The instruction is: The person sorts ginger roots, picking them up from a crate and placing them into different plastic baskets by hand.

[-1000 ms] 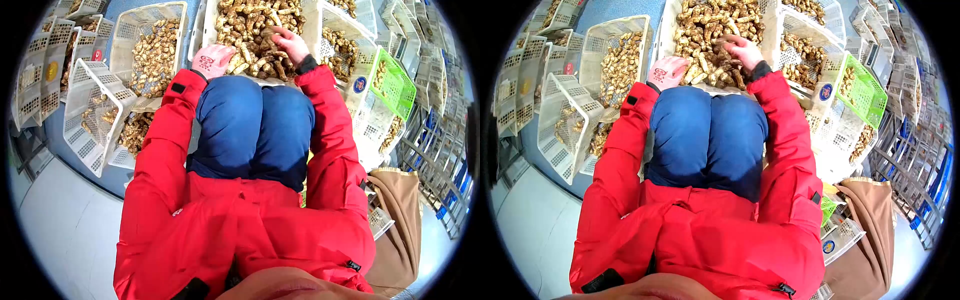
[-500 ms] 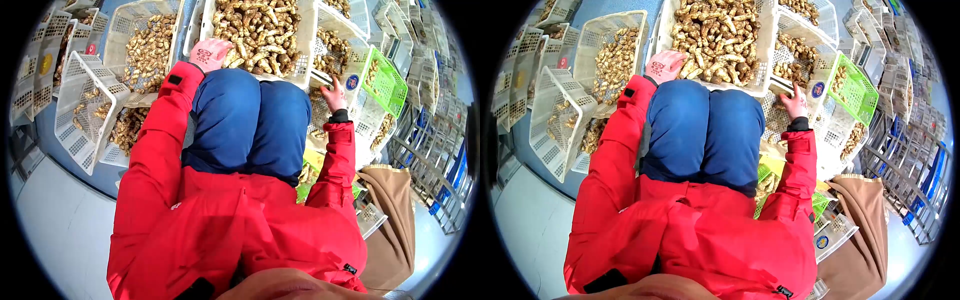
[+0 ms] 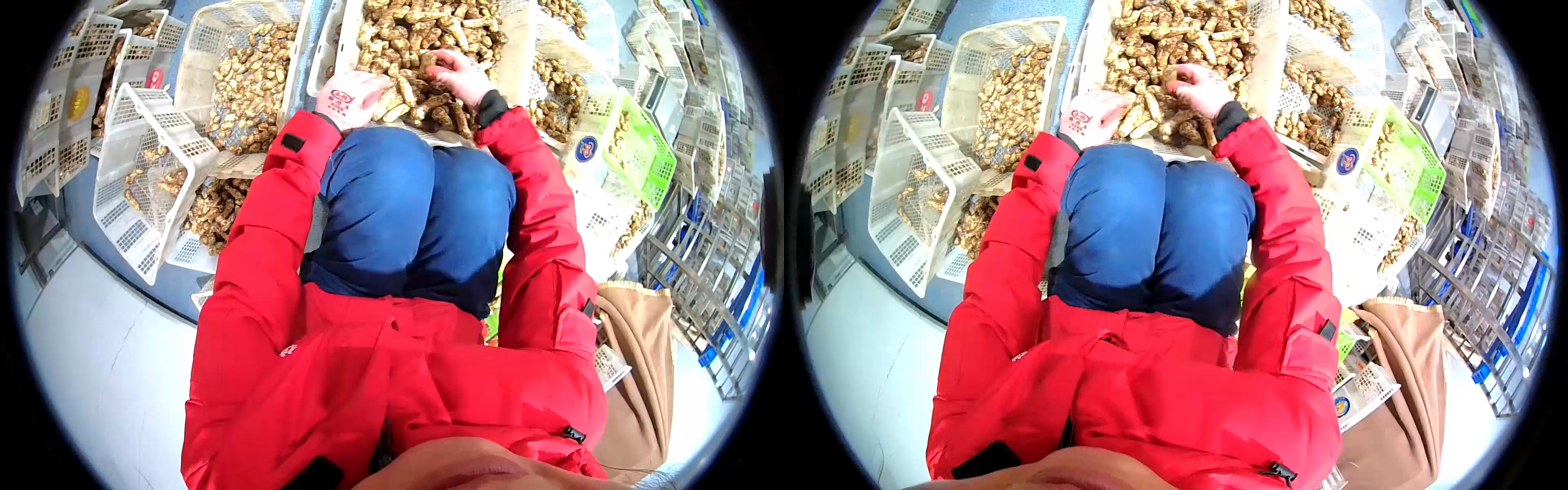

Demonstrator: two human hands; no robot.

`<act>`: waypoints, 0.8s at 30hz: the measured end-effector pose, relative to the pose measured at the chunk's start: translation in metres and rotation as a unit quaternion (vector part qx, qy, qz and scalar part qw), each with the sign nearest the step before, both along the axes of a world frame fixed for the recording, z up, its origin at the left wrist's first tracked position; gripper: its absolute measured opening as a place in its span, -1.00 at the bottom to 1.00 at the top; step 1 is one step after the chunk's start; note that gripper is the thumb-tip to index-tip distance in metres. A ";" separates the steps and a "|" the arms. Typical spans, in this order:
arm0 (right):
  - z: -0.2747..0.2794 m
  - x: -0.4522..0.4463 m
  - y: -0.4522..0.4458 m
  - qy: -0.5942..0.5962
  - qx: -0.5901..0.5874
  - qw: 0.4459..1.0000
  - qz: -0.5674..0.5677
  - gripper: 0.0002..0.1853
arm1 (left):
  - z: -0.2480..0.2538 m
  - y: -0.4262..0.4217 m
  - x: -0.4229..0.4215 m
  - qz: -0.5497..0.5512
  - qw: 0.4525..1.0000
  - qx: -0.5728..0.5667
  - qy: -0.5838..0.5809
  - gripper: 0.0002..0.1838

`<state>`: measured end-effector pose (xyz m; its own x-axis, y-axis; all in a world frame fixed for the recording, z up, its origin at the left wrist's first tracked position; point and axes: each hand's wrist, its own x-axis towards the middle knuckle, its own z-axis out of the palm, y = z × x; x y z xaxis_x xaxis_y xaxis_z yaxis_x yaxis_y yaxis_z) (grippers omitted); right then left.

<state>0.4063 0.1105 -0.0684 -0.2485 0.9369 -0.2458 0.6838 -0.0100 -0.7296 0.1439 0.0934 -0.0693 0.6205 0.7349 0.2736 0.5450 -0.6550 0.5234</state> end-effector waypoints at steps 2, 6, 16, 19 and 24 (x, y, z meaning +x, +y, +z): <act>0.043 0.008 -0.022 0.373 -0.200 0.889 -0.177 -0.38 | 0.010 0.001 0.001 -0.009 1.000 -0.011 0.013 -0.76; 0.059 0.012 -0.035 0.662 -0.207 0.718 -0.067 -0.78 | 0.007 0.001 0.000 -0.015 1.000 0.001 0.011 -0.77; 0.110 0.029 -0.052 0.519 -0.130 0.810 -0.241 -0.50 | 0.001 -0.003 0.000 0.005 0.998 -0.013 0.056 -0.74; 0.123 0.071 -0.084 0.389 -0.056 0.865 -0.311 -0.51 | 0.005 -0.001 -0.001 -0.001 0.998 -0.031 0.047 -0.77; 0.075 0.141 -0.131 -0.294 0.041 0.926 -0.235 -0.33 | -0.002 -0.002 0.001 -0.002 1.000 0.009 0.008 -0.79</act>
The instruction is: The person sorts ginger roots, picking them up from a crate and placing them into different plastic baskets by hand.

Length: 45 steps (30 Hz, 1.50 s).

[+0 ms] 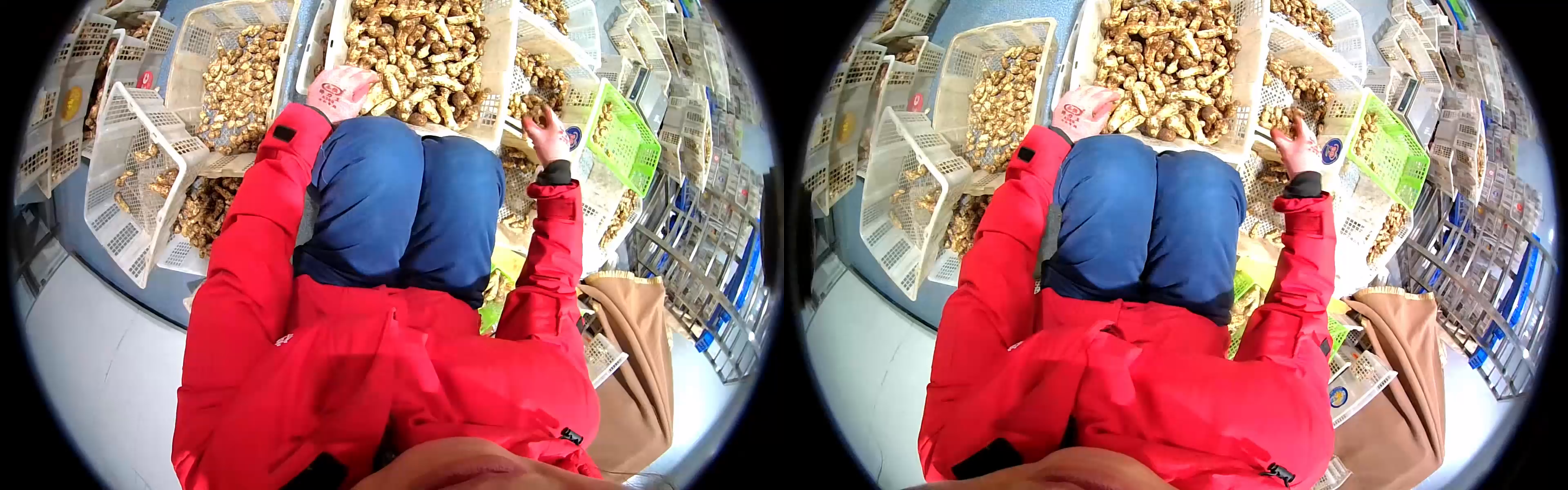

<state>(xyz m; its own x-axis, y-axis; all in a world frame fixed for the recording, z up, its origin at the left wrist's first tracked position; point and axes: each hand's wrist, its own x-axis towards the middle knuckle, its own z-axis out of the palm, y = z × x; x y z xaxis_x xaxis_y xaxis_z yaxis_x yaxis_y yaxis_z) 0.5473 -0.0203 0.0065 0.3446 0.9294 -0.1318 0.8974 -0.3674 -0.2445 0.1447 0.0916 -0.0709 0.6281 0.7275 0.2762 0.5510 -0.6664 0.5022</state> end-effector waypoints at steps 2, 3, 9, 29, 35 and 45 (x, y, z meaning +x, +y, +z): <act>-0.009 -0.026 0.024 0.216 0.039 0.975 -0.030 -0.37 | 0.002 -0.001 -0.001 0.009 1.000 -0.003 0.012 -0.78; -0.015 -0.046 0.041 0.323 0.023 0.946 -0.035 -0.38 | 0.006 -0.004 -0.001 0.014 1.000 -0.010 0.023 -0.78; -0.031 -0.198 0.131 -0.011 -0.183 0.878 0.443 -0.50 | 0.015 0.001 -0.001 -0.013 0.999 -0.005 0.034 -0.76; -0.009 0.000 -0.057 0.595 0.131 0.762 -0.219 -0.53 | 0.022 -0.004 0.002 0.020 0.999 -0.024 0.017 -0.78; -0.123 0.042 -0.175 0.508 -0.024 0.808 -0.299 -0.57 | -0.002 0.003 -0.002 -0.026 1.000 0.002 0.010 -0.74; -0.155 0.101 -0.003 0.170 -0.035 0.960 -0.220 -0.60 | 0.008 0.006 0.007 -0.051 0.994 0.004 0.099 -0.70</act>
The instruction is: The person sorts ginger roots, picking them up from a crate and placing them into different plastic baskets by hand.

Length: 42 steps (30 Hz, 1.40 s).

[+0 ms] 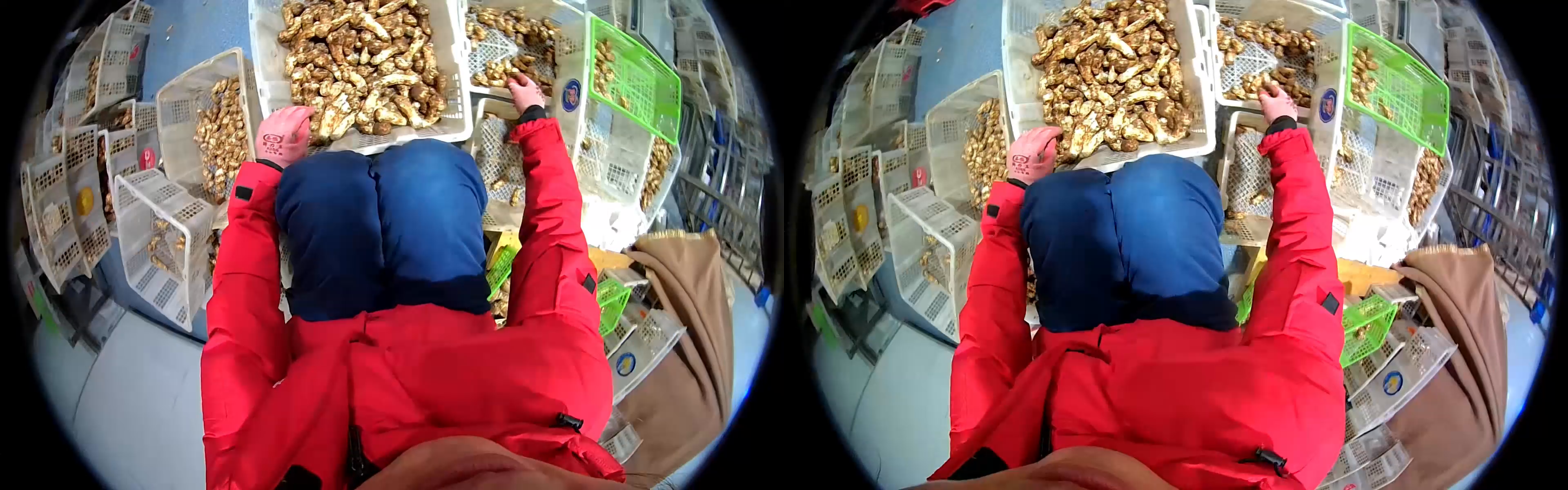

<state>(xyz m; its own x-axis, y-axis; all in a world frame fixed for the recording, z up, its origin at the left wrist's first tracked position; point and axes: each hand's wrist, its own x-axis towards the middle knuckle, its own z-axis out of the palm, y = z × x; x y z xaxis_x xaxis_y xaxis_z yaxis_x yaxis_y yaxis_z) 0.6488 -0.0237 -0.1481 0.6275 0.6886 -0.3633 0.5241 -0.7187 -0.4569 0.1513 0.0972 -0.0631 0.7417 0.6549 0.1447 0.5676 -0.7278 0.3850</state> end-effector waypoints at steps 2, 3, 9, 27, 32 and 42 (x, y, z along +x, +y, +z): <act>-0.035 0.019 0.027 -0.079 -0.140 0.984 0.075 -0.57 | 0.009 -0.001 0.005 0.003 1.000 -0.007 -0.015 -0.73; -0.045 0.024 0.036 -0.117 -0.203 0.963 0.131 -0.54 | 0.009 -0.001 0.007 0.013 1.000 -0.026 -0.011 -0.73; -0.121 0.033 0.074 -0.123 -0.346 0.915 0.171 -0.40 | 0.015 -0.001 0.012 0.038 0.998 -0.051 0.024 -0.80; 0.016 0.001 -0.029 -0.052 0.021 0.992 0.114 -0.67 | 0.008 -0.003 0.008 0.034 0.998 -0.017 0.045 -0.83; 0.096 -0.026 -0.125 -0.069 -0.088 0.988 0.104 -0.68 | -0.003 -0.003 0.000 0.009 1.000 -0.007 0.013 -0.82; 0.098 -0.250 0.105 -0.087 -0.006 0.889 0.450 -0.54 | 0.006 -0.010 -0.007 0.038 0.999 0.002 -0.022 -0.78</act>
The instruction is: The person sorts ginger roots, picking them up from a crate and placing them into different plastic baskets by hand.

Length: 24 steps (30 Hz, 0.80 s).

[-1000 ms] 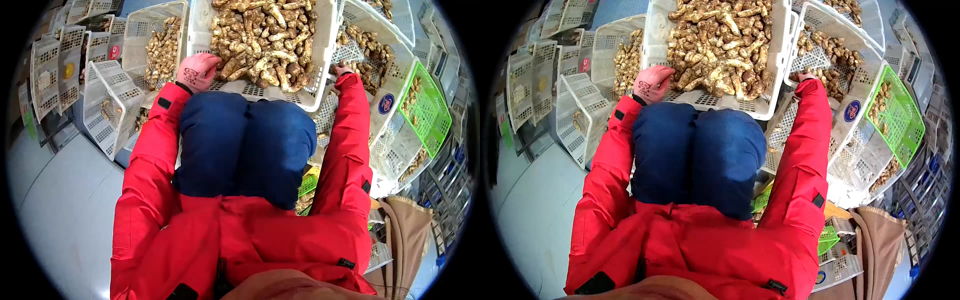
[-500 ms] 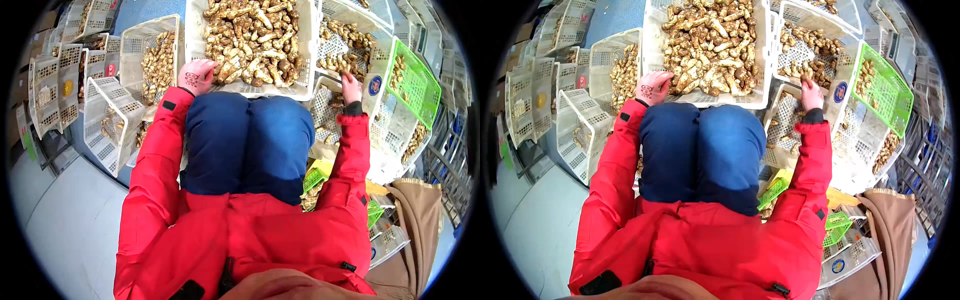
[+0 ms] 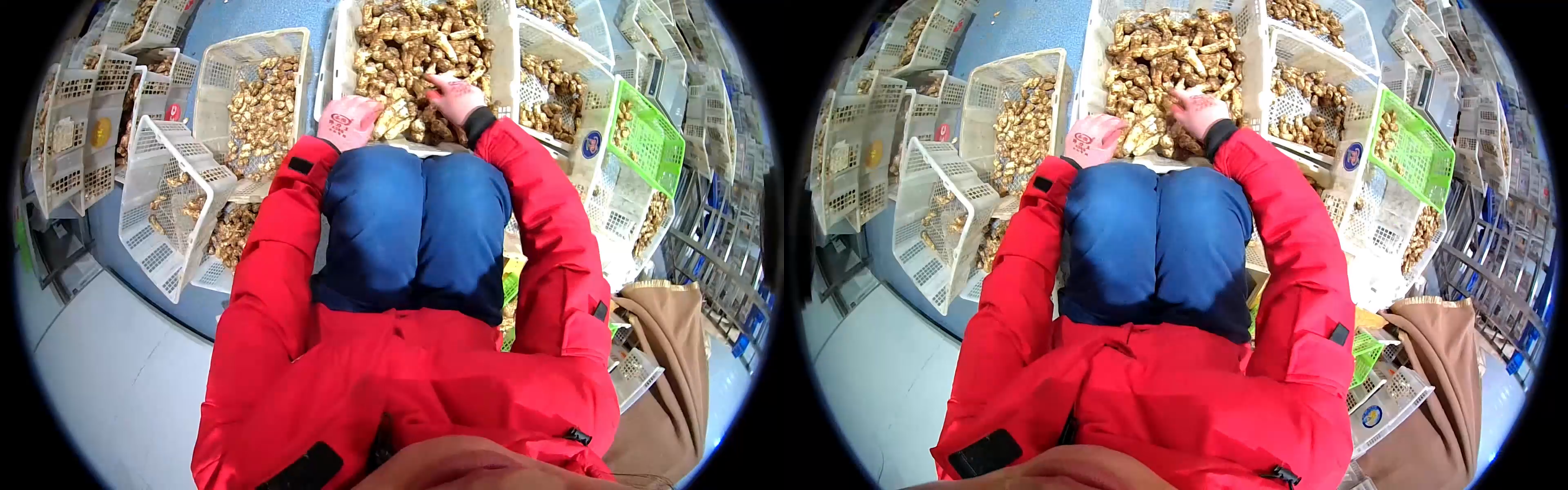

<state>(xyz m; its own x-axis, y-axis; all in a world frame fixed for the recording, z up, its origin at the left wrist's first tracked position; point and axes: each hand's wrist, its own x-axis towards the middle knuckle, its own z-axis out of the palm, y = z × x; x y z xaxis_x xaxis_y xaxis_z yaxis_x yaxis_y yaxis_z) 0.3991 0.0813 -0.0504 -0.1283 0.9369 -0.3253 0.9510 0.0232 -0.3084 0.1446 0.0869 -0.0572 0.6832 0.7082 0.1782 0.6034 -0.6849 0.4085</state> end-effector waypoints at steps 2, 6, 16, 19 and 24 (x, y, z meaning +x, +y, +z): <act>-0.024 -0.023 0.023 -0.079 -0.016 0.994 0.073 -0.59 | 0.001 0.000 -0.001 0.011 0.999 -0.001 -0.053 -0.78; -0.045 -0.035 0.038 -0.126 -0.011 0.987 0.096 -0.57 | -0.005 0.003 -0.002 0.012 0.997 0.016 -0.074 -0.80; 0.047 0.011 -0.036 0.790 -0.132 0.569 -0.187 -0.33 | -0.002 0.006 -0.002 -0.017 0.999 -0.015 -0.040 -0.77; 0.040 0.024 -0.040 0.807 -0.135 0.536 -0.206 -0.34 | -0.008 0.003 -0.002 -0.001 0.999 0.014 -0.040 -0.77; 0.083 0.065 -0.078 0.737 -0.074 0.608 -0.287 -0.35 | -0.002 0.001 -0.002 0.014 1.000 -0.004 -0.016 -0.79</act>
